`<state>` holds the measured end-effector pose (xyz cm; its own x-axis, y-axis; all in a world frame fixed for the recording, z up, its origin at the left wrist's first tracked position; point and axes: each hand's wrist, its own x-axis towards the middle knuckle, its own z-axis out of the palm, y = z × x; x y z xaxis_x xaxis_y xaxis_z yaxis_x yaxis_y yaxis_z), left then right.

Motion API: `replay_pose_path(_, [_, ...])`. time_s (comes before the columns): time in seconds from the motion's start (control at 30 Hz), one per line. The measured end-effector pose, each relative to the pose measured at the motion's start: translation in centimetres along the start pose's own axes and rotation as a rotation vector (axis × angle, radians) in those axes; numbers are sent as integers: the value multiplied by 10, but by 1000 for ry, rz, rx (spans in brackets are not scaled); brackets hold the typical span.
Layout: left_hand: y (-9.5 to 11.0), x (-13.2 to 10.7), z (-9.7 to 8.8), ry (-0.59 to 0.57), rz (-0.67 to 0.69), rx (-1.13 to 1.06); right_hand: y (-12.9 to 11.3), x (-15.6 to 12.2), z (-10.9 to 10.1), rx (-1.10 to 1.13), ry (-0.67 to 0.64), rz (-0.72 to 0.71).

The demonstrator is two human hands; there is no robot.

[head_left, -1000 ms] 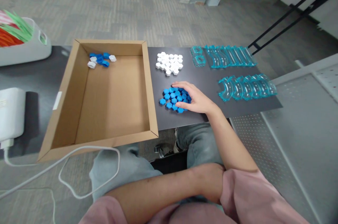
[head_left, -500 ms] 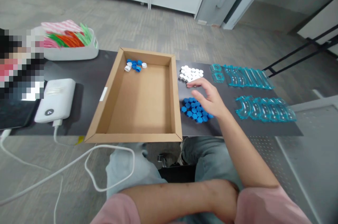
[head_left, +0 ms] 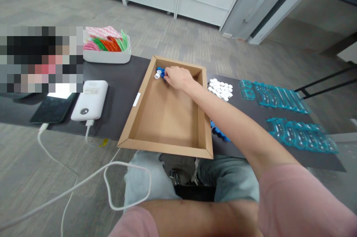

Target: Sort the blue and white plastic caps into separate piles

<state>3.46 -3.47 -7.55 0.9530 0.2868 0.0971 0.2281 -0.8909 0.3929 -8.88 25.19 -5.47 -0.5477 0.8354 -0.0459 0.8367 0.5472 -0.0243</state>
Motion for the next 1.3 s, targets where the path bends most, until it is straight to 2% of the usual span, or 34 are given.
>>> replay_pose_path(0.1, [5, -4, 7, 19, 299, -50, 3, -7, 3, 61, 27, -129])
replay_pose_path(0.17, [12, -5, 21, 83, 323, -47, 9, -14, 4, 152, 62, -170])
replay_pose_path(0.23, [18, -1, 39, 89, 274, -66, 20, -25, 3, 292, 111, -169])
replay_pose_path(0.27, [20, 4, 49, 64, 350, -143, 27, -33, 1, 372, 137, -158])
replay_pose_path(0.33, [21, 20, 68, -40, 656, -373, 47, -56, -6, 518, 196, -130])
replay_pose_path(0.37, [21, 28, 77, -85, 679, -447, 59, -72, -10, 572, 229, -113])
replay_pose_path(0.43, [24, 42, 92, -263, 702, -510, 84, -112, -20, 634, 300, -55])
replay_pose_path(0.47, [27, 45, 98, -276, 671, -503, 97, -136, -24, 644, 335, -11])
replay_pose_path(0.57, [36, 43, 108, -218, 667, -410, 136, -211, -26, 622, 400, 165])
replay_pose_path(0.63, [41, 36, 110, -181, 693, -348, 158, -254, -18, 606, 394, 265])
replay_pose_path(0.73, [44, 30, 109, -149, 687, -296, 180, -293, 6, 616, 359, 368])
replay_pose_path(0.8, [45, 30, 108, -151, 678, -280, 185, -302, 22, 652, 324, 402])
replay_pose_path(0.93, [45, 33, 110, -182, 680, -284, 183, -299, 46, 786, 234, 393])
replay_pose_path(1.03, [45, 36, 114, -191, 693, -302, 185, -294, 52, 865, 335, 391])
replay_pose_path(1.1, [45, 39, 119, -195, 704, -320, 189, -293, 51, 869, 419, 410])
replay_pose_path(1.2, [42, 49, 124, -215, 732, -384, 187, -288, 41, 829, 470, 400])
replay_pose_path(1.3, [35, 60, 123, -275, 808, -504, 166, -267, 20, 772, 449, 294])
